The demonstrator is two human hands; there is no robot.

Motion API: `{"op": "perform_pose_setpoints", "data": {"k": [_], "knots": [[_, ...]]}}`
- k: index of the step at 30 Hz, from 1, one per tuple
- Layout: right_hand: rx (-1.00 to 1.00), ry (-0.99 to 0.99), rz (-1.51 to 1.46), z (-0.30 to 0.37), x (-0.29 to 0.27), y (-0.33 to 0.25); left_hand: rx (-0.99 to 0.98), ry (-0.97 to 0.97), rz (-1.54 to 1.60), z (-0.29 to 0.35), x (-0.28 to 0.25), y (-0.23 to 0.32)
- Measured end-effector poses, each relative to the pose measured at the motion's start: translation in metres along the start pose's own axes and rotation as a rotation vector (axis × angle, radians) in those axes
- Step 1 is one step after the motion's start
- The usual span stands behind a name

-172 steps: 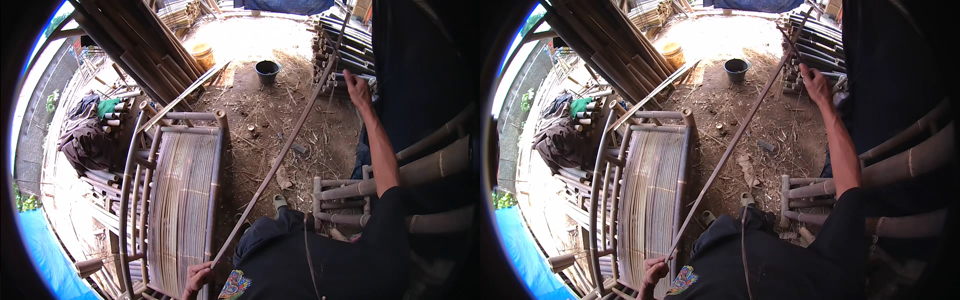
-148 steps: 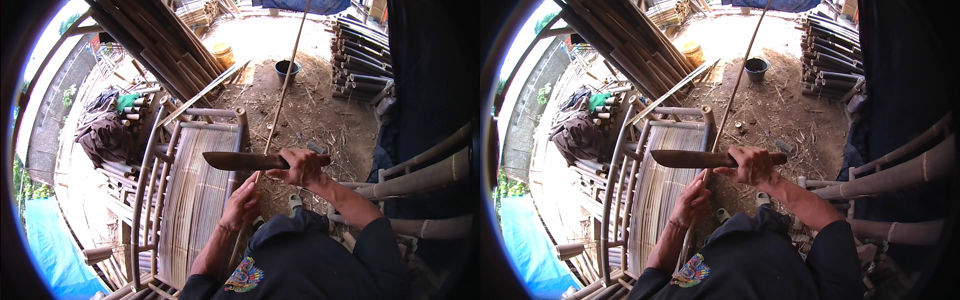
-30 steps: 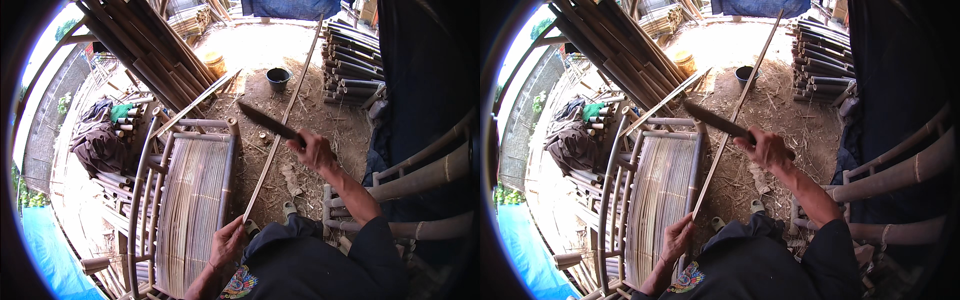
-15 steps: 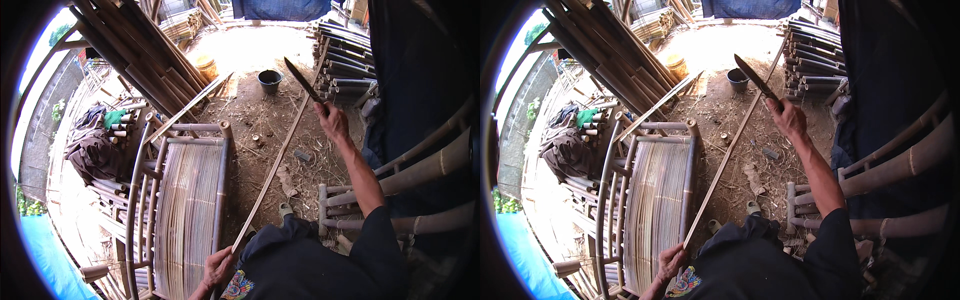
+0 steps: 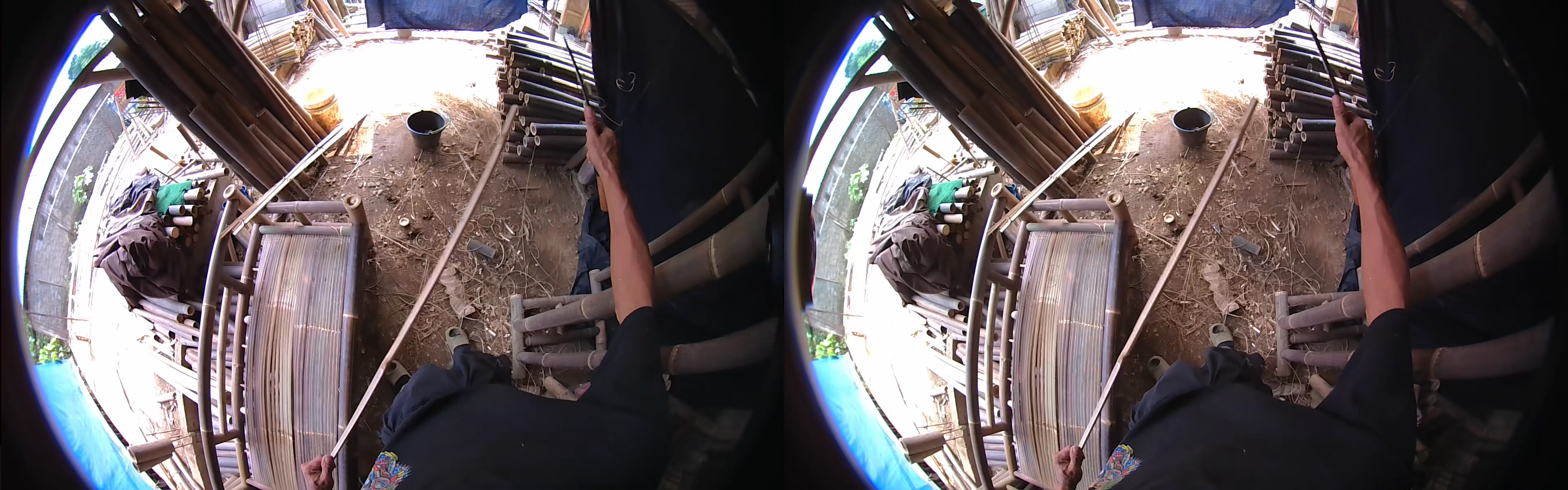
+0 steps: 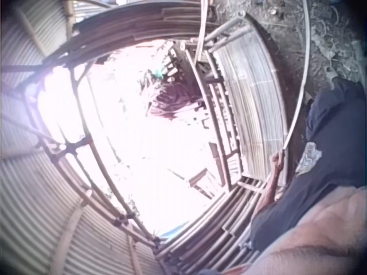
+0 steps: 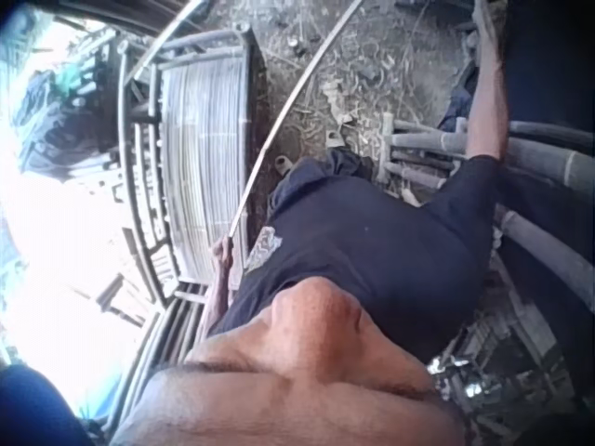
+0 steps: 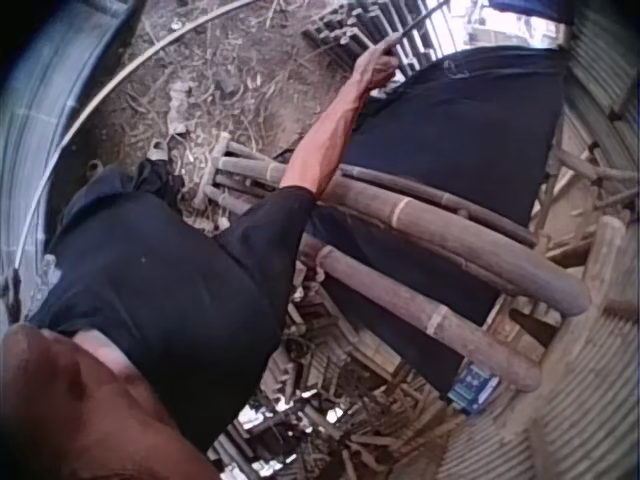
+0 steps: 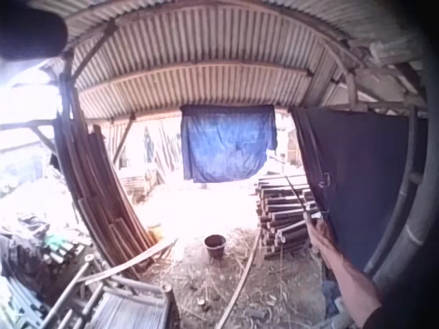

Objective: The person uses a large knife to split long bamboo strips into thinner slats. They hold the bamboo against a wooden frame and repeatedly strike the knife with their hand to drive it through the material, separating the strips.

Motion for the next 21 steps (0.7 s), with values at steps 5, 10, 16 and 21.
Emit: {"op": "perform_pose_setpoints", "data": {"k": [5,10,16,21], "knots": [[-0.320,-0.153,-0.032,0.102,0.025,-0.074,-0.137,-0.100,-0.272,-0.075,0.067,0.058],[-0.881,-0.285,-0.104,0.284,0.088,-0.149,-0.005,-0.199,0.100,-0.181,0.164,0.128],[-1.063,-0.193,-0.171,0.348,0.075,-0.170,0.188,-0.093,0.046,-0.202,0.195,0.181],[-0.531,-0.417,0.027,0.230,0.092,-0.115,0.183,-0.121,-0.150,-0.150,0.166,0.183]]}}
Point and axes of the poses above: each hand's wrist, its own z-axis away from the middle knuckle, its own x-axis out of the palm, y = z × x, the point moved 8 cm from there along -z, towards the middle knuckle, and after that the axes turned 7 degrees about z, right-handed, at the moved point
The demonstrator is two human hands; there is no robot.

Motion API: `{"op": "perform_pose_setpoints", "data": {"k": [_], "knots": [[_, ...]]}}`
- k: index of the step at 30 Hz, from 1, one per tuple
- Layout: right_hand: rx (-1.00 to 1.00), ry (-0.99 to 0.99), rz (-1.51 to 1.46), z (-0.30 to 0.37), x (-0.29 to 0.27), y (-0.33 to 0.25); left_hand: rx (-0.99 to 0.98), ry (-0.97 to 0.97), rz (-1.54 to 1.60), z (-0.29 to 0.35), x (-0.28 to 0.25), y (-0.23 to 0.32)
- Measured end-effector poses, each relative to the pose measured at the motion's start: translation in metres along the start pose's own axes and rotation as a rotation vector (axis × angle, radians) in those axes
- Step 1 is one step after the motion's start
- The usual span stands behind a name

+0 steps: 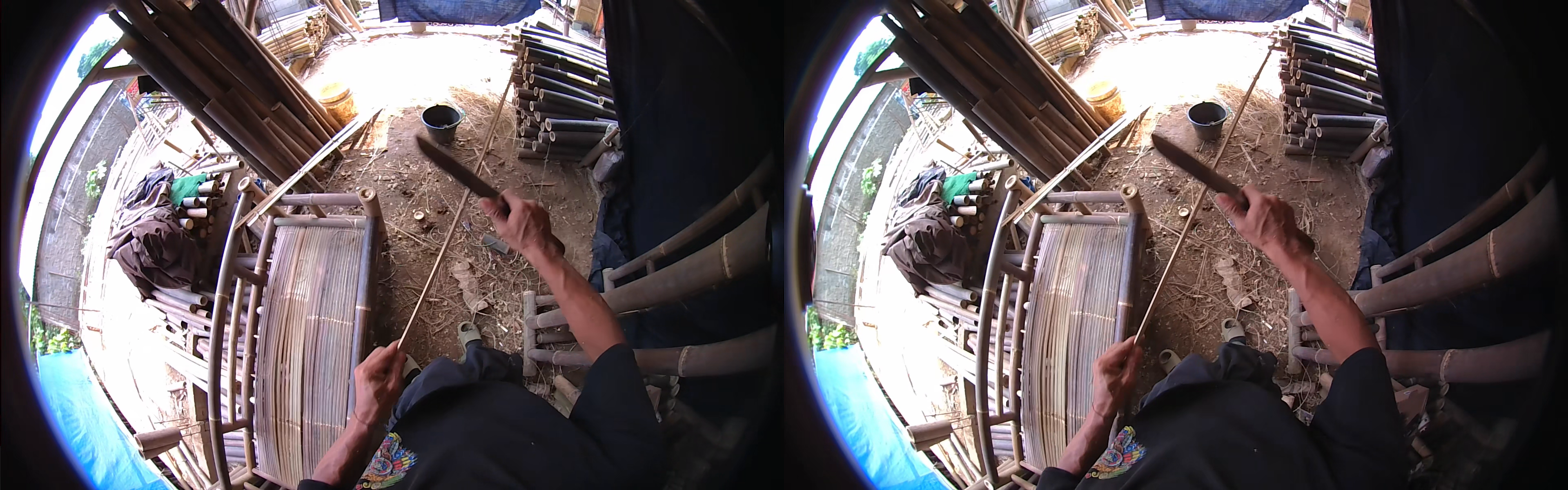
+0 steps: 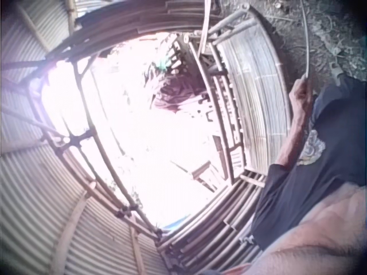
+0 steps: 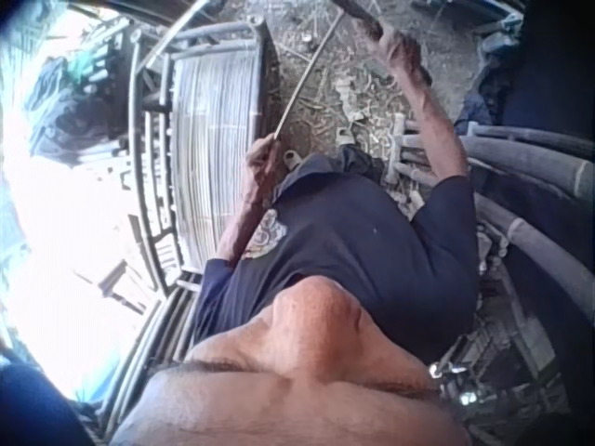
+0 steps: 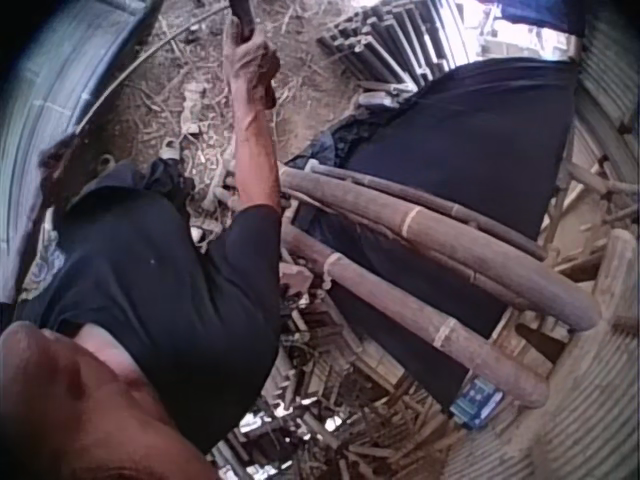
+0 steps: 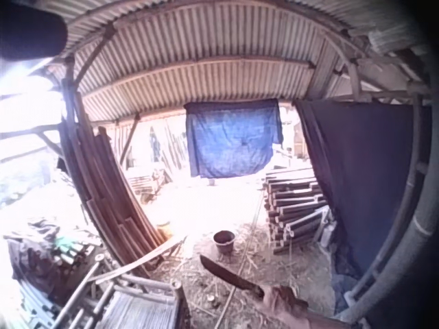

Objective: The person uses a large knife to split long bamboo strips into thinner slats. They hold the bamboo against a wooden frame and repeatedly strike the knife with their hand to drive it through the material, separating the strips.

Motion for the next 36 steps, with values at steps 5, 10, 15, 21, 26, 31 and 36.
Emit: {"op": "perform_pose_setpoints", "data": {"k": [5,10,15,21,26,31,36], "knots": [[-0.138,0.001,0.046,0.013,-0.006,-0.023,0.027,0.007,-0.012,0.016,-0.009,0.002],[-0.060,0.070,0.113,-0.014,-0.017,0.015,0.084,-0.011,-0.063,0.033,-0.014,0.003],[0.182,0.029,0.038,-0.033,-0.033,0.067,0.009,-0.051,-0.215,0.078,-0.049,-0.052],[0.084,0.142,0.232,-0.042,-0.071,0.087,-0.036,-0.027,-0.029,0.134,-0.079,-0.095],[0.117,0.155,0.203,-0.042,-0.081,0.091,-0.101,-0.011,0.053,0.145,-0.103,-0.134],[-0.216,0.125,0.187,-0.037,-0.070,0.046,-0.095,0.059,0.017,0.143,-0.110,-0.134],[0.156,0.430,0.144,-0.070,-0.120,0.150,-0.086,0.038,-0.037,0.140,-0.114,-0.134]]}}
Point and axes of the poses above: each hand's wrist, its own z-axis away from the middle knuckle, its own x-axis out of the palm, y = z × x, the point moved 8 cm from there along -z, towards the middle knuckle, and after that the axes turned 7 degrees about z, right-handed, at the moved point
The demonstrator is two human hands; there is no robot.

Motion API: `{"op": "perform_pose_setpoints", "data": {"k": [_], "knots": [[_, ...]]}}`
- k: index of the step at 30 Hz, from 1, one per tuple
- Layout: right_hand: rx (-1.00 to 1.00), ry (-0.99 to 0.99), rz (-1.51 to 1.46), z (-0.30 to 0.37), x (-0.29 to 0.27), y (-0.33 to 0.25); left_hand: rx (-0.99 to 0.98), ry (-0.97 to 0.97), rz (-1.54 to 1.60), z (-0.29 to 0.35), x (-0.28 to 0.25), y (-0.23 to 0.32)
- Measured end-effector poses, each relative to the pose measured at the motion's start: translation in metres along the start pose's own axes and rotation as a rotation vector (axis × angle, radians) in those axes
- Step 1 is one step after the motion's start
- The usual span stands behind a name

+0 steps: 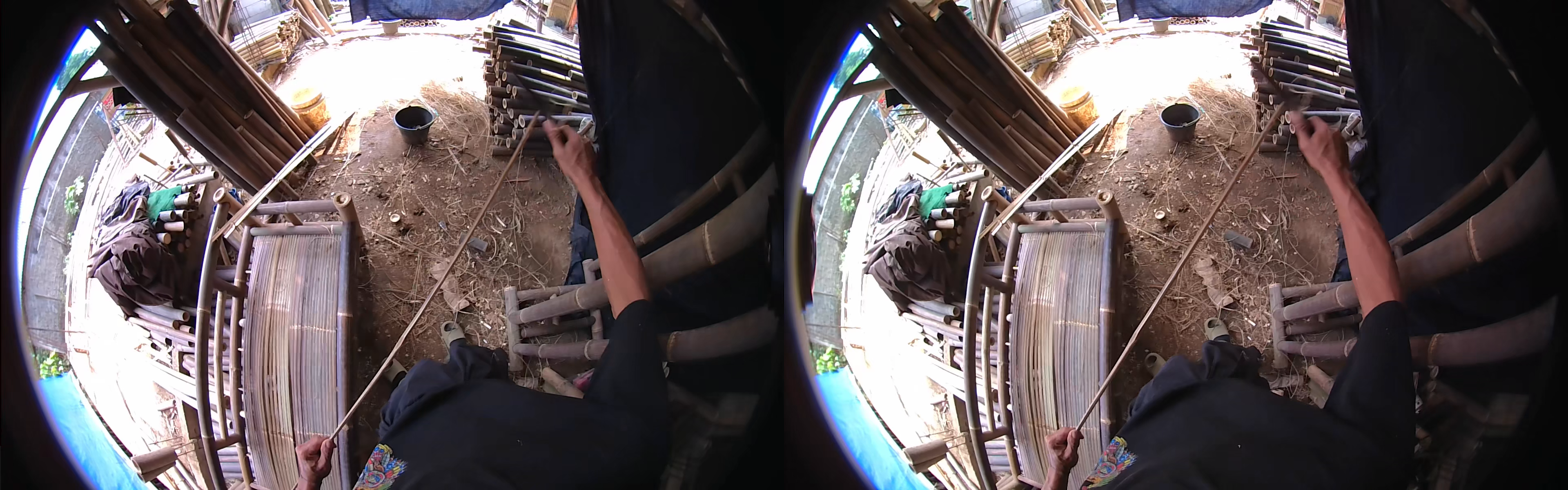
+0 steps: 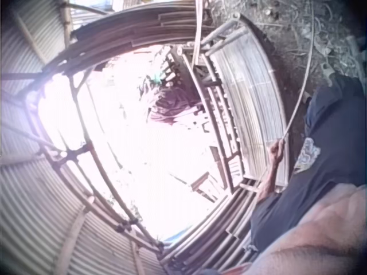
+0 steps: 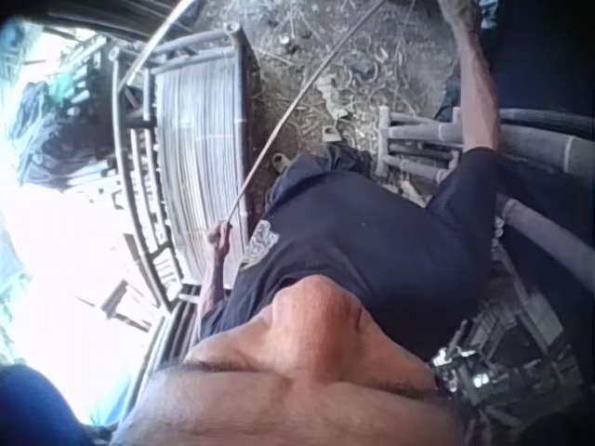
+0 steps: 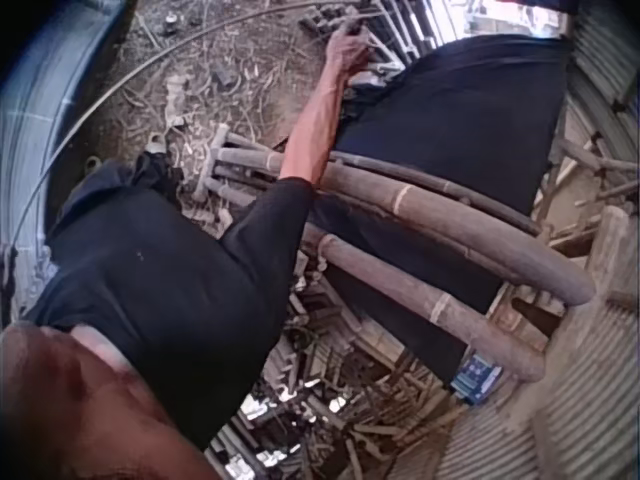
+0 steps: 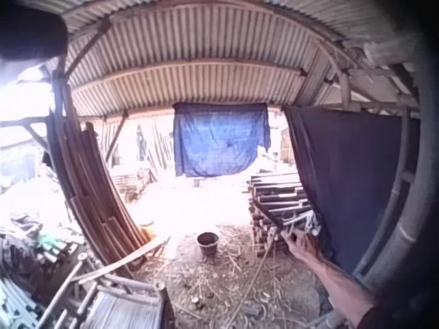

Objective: The person uses a large knife to split long bamboo strips into thinner slats. They hold the bamboo against a wooden frame and repeatedly strike the knife with their hand to drive it through the material, separating the strips.

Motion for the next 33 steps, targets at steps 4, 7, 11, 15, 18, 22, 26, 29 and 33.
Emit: {"op": "perform_pose_setpoints", "data": {"k": [4,7,11,15,18,22,26,29,33], "knots": [[0.415,-0.030,-0.137,-0.023,-0.007,0.075,-0.124,-0.022,0.029,0.016,-0.005,-0.037],[0.388,-0.261,-0.389,0.022,0.011,-0.006,-0.114,0.001,0.039,-0.033,0.023,-0.002],[-0.102,-0.204,-0.322,0.102,0.018,-0.130,-0.267,-0.402,0.581,-0.119,0.100,0.078],[-0.362,-0.325,-0.341,0.177,0.032,-0.210,-0.121,-0.330,0.627,-0.187,0.129,0.155],[-0.569,-0.228,-0.398,0.214,0.015,-0.253,-0.063,-0.291,0.640,-0.204,0.134,0.178],[-0.404,-0.370,-0.416,0.198,0.032,-0.237,-0.076,-0.228,0.584,-0.194,0.130,0.191],[-0.202,-0.489,-0.475,0.177,0.037,-0.212,-0.076,-0.199,0.576,-0.171,0.130,0.178],[-0.447,-0.340,-0.403,0.196,0.031,-0.224,-0.102,-0.188,0.573,-0.167,0.131,0.181],[-0.389,-0.335,-0.430,0.200,0.034,-0.225,-0.108,-0.171,0.565,-0.160,0.125,0.172]]}}
Point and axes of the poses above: each hand's wrist, its own z-axis away from the middle knuckle, its own x-axis out of the palm, y = z × x, the point moved 8 cm from there along -z, towards the middle knuckle, and after that the axes turned 7 degrees about z, right-handed, at the moved point
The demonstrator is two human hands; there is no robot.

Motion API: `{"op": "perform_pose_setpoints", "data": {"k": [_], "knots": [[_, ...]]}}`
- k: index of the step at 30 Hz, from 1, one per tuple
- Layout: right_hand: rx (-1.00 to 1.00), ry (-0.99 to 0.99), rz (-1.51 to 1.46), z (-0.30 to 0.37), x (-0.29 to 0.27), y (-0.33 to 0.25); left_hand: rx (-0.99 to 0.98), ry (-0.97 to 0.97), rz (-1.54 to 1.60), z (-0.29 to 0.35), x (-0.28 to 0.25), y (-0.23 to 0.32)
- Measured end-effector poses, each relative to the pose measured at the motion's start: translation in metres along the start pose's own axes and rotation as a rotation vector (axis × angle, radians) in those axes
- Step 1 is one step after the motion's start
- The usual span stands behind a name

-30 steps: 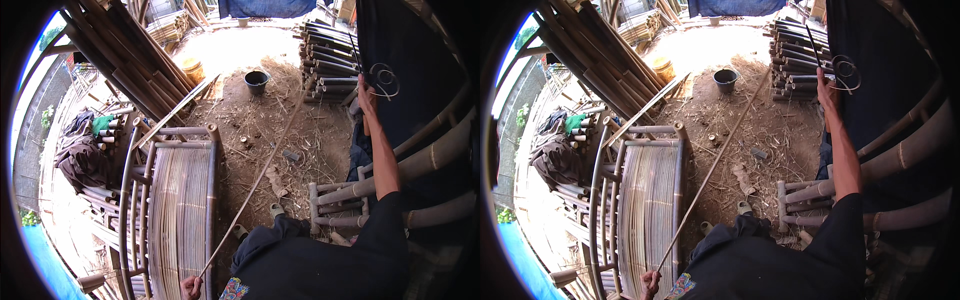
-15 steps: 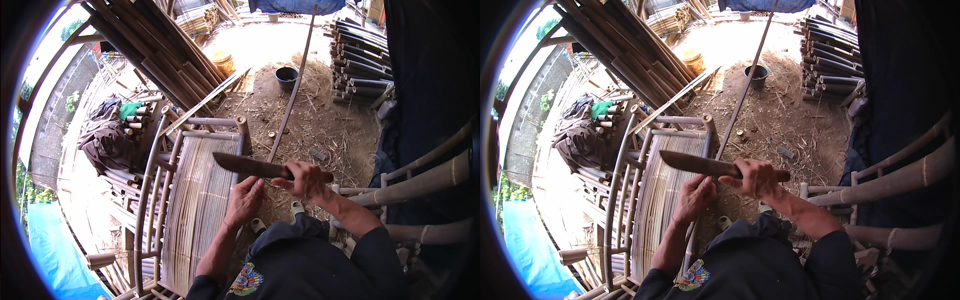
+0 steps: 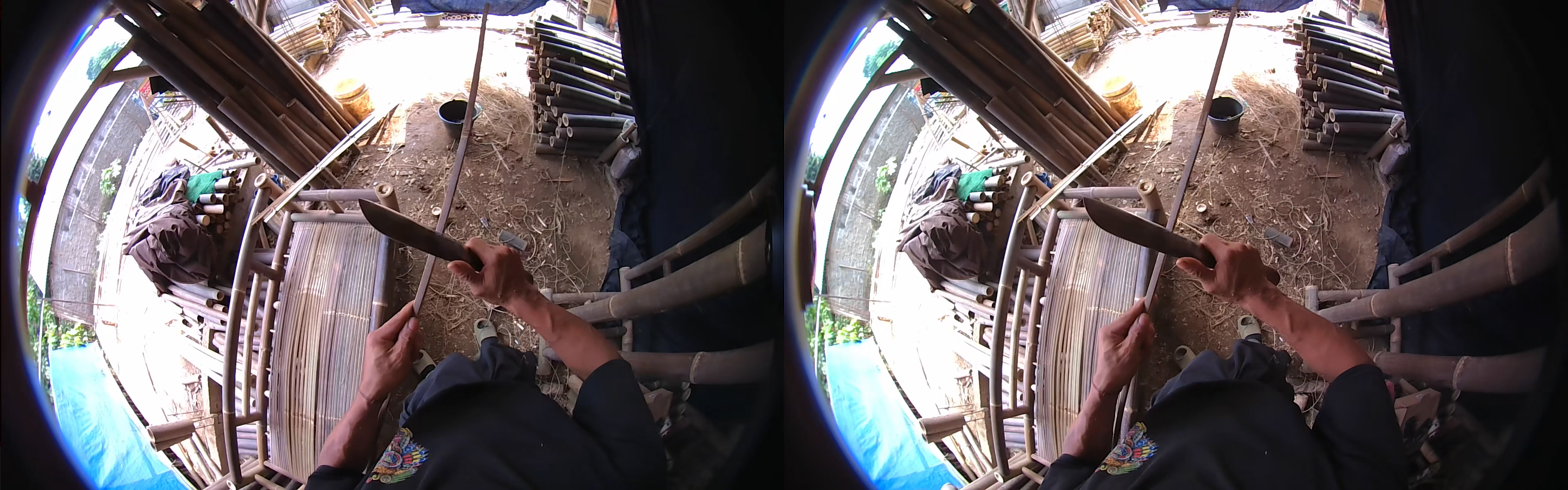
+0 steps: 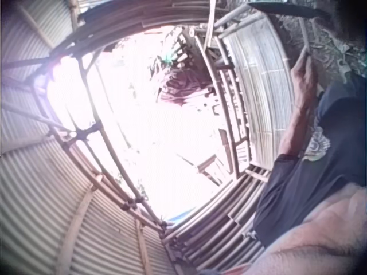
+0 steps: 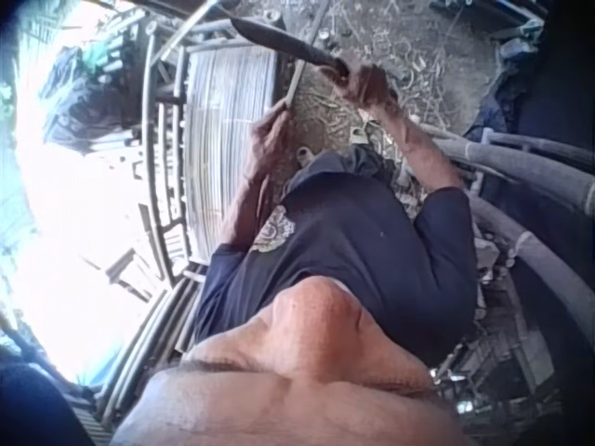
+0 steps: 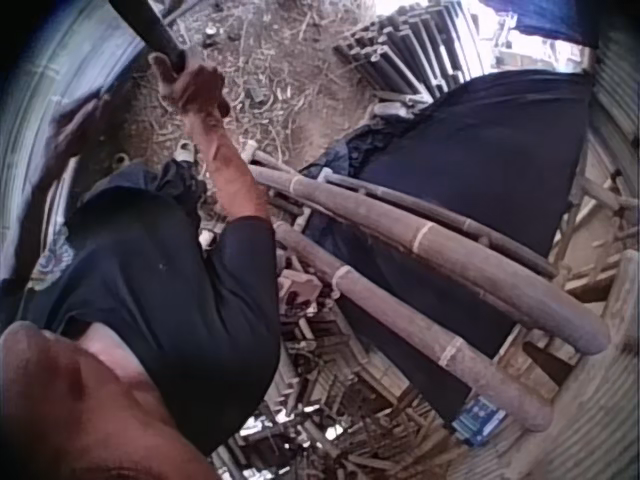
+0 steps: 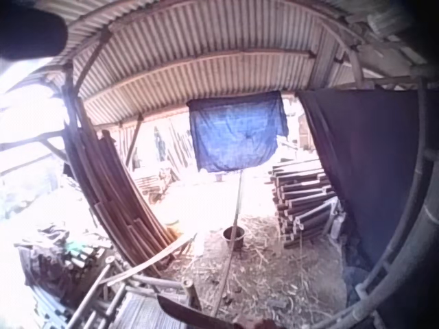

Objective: The person uses a large knife to split long bamboo strips into thinner slats. They hold the bamboo against a wooden frame and repeatedly strike the knife with their hand to drive it through the material, separating the strips.

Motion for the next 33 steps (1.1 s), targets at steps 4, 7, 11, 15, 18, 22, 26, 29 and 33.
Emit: {"op": "perform_pose_setpoints", "data": {"k": [4,7,11,15,18,22,26,29,33], "knots": [[0.263,-0.141,-0.046,-0.006,0.007,0.034,-0.039,0.007,-0.054,0.014,-0.013,-0.014],[0.199,-0.089,-0.028,-0.013,-0.005,0.036,-0.084,-0.015,-0.013,0.032,-0.013,-0.020],[-0.120,0.009,0.018,-0.005,-0.009,0.004,-0.051,-0.016,0.022,0.040,-0.015,-0.020],[0.205,-0.083,0.014,-0.023,-0.012,0.053,-0.092,-0.037,-0.023,0.059,-0.024,-0.023],[0.064,-0.052,-0.059,-0.010,-0.013,0.022,-0.076,-0.033,-0.036,0.058,-0.028,-0.027],[-0.203,0.117,0.096,-0.013,-0.015,0.016,-0.109,-0.050,-0.023,0.063,-0.027,-0.021],[0.199,0.012,-0.032,-0.025,-0.020,0.058,-0.152,-0.058,0.024,0.070,-0.031,-0.038],[-0.095,0.040,0.113,-0.016,-0.020,0.025,-0.168,-0.043,0.024,0.070,-0.033,-0.037],[0.334,0.034,0.157,-0.037,-0.038,0.138,-0.196,-0.107,-0.007,0.089,-0.037,-0.038]]}}
Point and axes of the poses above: each hand's wrist, its own z-axis away from the middle knuckle, its own x-axis out of the palm, y = z × x, the point moved 8 cm from there along -z, towards the middle knuckle, and after that the axes turned 7 degrees about z, right-handed, at the moved point
